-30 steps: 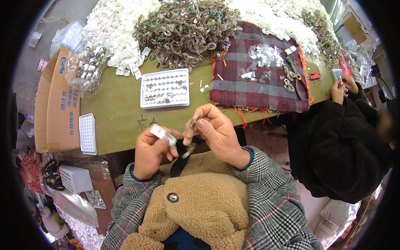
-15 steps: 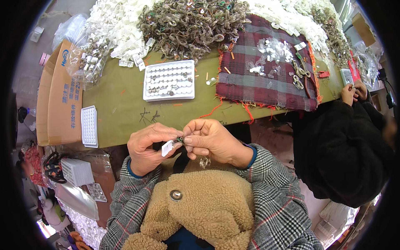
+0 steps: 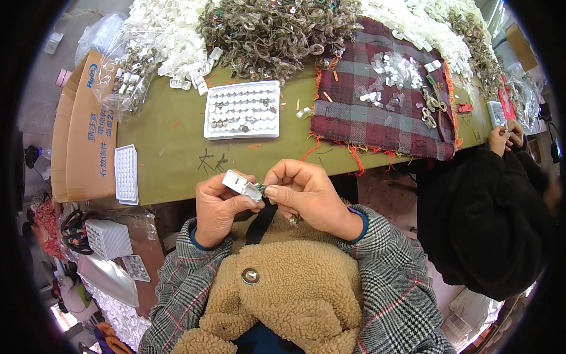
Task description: The person sits at a workbench and repeatedly picks small white plastic housings and metal contacts, inserts the contacts into the housings, and places the assembled units into a white tray. They occasionally reach for additional parts from piles on the table and continue the insertion cycle.
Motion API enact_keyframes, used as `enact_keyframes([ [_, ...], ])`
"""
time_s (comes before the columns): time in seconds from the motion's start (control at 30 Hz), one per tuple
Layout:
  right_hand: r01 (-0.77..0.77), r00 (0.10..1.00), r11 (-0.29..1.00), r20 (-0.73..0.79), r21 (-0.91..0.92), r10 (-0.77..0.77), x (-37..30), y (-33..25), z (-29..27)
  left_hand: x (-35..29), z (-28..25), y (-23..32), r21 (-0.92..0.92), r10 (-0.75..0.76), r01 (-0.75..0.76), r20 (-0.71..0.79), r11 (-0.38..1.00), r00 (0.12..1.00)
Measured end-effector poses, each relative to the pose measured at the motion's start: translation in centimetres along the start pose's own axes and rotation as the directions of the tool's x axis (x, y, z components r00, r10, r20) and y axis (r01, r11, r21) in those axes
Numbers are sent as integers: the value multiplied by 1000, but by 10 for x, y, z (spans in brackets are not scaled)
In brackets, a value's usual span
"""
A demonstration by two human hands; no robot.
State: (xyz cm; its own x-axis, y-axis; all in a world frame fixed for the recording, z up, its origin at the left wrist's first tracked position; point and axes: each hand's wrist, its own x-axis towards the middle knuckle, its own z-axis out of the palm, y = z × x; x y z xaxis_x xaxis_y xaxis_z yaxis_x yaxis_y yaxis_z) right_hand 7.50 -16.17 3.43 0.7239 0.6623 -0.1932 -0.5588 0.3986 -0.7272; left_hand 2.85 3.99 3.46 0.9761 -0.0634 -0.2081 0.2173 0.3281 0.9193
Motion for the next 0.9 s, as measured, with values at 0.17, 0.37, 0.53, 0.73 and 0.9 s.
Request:
enact_keyframes([
  [0.17, 75, 990, 944, -90, -322, -110, 0, 0, 16, -1, 2, -10, -68, -8, 4, -55, 998, 998],
  [0.37, 272, 933, 655, 25, -705, -360, 1, 0, 15, -1, -4, -16, -158, -57, 56, -2, 986, 998],
  [0.53, 505, 805, 270, 335, -820, -490, 2, -1, 13, 1, -9, -21, -361, -107, 129, 82, 924, 991],
  [0.73, 526, 758, -28, 483, -850, -439, 4, -3, 14, 0, -4, -16, -66, 9, -10, -10, 998, 1000],
  [0.9, 506, 783, 219, 338, -834, -523, 0, -4, 15, -7, 0, -8, -61, 72, -73, -27, 995, 997],
])
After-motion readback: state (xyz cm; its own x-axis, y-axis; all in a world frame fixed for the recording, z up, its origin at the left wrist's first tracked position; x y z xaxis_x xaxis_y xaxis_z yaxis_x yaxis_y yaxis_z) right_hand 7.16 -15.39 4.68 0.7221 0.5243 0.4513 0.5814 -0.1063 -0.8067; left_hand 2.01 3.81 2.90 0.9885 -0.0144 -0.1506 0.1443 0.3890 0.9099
